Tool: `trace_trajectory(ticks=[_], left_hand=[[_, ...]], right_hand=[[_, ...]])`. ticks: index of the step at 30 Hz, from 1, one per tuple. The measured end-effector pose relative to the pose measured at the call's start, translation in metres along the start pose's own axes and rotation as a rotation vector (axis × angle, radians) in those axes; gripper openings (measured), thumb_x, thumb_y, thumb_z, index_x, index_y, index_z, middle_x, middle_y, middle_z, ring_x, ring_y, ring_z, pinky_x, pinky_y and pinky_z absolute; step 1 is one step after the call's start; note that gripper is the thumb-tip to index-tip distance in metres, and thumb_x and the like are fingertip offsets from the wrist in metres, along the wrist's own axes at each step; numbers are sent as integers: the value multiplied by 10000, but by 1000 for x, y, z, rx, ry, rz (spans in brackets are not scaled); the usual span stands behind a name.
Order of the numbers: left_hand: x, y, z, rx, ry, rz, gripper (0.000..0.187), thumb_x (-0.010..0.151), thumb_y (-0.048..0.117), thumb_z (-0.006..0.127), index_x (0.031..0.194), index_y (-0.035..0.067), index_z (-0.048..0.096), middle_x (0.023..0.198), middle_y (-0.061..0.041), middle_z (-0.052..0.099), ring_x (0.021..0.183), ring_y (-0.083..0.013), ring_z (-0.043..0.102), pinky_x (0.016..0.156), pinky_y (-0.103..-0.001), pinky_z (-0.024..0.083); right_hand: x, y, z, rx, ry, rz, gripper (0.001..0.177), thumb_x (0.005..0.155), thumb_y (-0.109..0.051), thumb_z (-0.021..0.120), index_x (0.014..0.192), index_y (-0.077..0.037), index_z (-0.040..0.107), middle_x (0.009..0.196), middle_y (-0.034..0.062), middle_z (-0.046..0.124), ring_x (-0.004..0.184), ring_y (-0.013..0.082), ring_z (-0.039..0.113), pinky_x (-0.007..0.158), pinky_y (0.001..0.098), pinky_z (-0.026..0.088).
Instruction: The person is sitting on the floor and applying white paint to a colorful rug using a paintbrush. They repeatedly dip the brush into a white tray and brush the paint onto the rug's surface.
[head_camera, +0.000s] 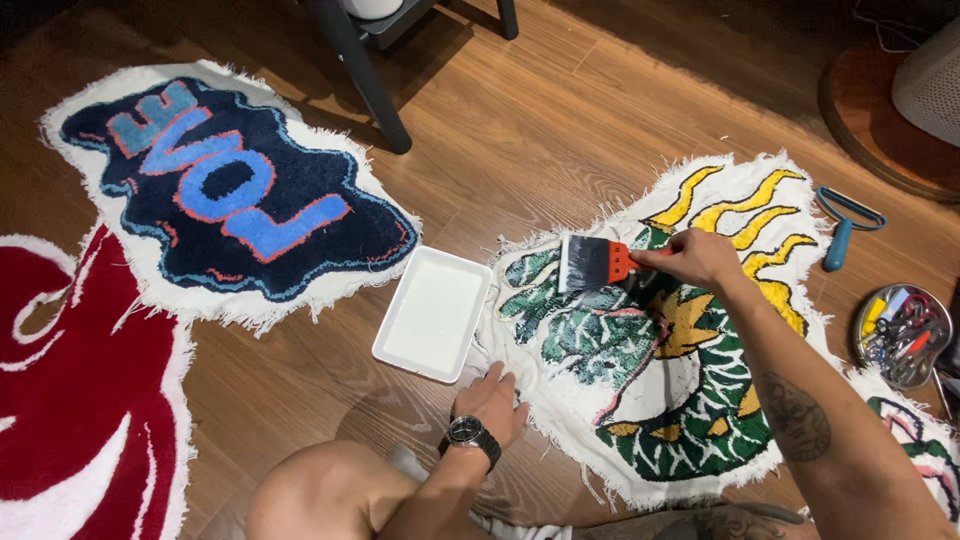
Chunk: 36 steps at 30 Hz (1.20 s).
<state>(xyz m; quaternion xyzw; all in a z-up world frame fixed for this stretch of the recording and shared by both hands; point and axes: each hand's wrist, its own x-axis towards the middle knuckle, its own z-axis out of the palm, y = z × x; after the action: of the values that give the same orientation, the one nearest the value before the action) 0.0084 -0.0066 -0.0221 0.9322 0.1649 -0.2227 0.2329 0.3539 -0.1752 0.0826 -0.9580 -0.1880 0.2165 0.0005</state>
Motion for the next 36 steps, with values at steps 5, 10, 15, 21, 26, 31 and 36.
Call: trace_trajectory(ticks=[5,10,15,21,26,31,36], left_hand=[[21,-13,31,15,122,27,487,964,485,548,1287,125,602,1554,-102,423,1108,-363,629,824,-536,516],[13,-4,10,-14,90,2,449,964,458,577,1246,112,626,1526,-95,439,1087,-363,636,807,-563,525],[8,2,-1,-1,82,-15,422,977,456,578,1215,111,635,1491,-93,459,1045,-371,646,801,-571,518],[11,3,3,28,121,-23,435,964,456,594,1219,108,645,1445,-97,501,1032,-374,657,809,-561,521],[15,1,16,131,179,-20,531,941,517,617,1298,130,549,1456,-123,478,1022,-371,653,803,-550,524],[10,10,16,141,123,-74,696,921,600,625,1382,111,443,1595,-146,352,1079,-359,635,803,-532,527],[11,15,19,162,112,-88,721,871,587,725,1325,130,402,1595,-152,314,1106,-338,620,786,-493,552]], right_hand=[[-20,-13,31,133,21,-10,675,791,-849,543,677,-184,520,603,-55,461,530,94,453,478,225,326],[-48,1,32,134,23,99,667,843,-822,537,696,-172,558,614,-33,559,553,120,539,526,263,423],[-49,56,41,270,140,143,696,866,-766,616,580,-164,414,514,-49,353,445,112,334,452,258,261],[-62,100,45,353,225,205,720,875,-770,601,549,-159,401,480,-49,345,404,108,296,441,270,254],[-77,115,42,382,42,189,594,832,-700,652,714,-118,644,641,11,576,556,131,482,505,260,320],[-87,110,34,278,20,202,634,758,-752,651,716,-120,669,654,21,590,604,151,523,553,297,353],[-88,92,36,209,7,140,631,747,-779,602,722,-152,663,687,-7,609,644,124,567,584,262,417]])
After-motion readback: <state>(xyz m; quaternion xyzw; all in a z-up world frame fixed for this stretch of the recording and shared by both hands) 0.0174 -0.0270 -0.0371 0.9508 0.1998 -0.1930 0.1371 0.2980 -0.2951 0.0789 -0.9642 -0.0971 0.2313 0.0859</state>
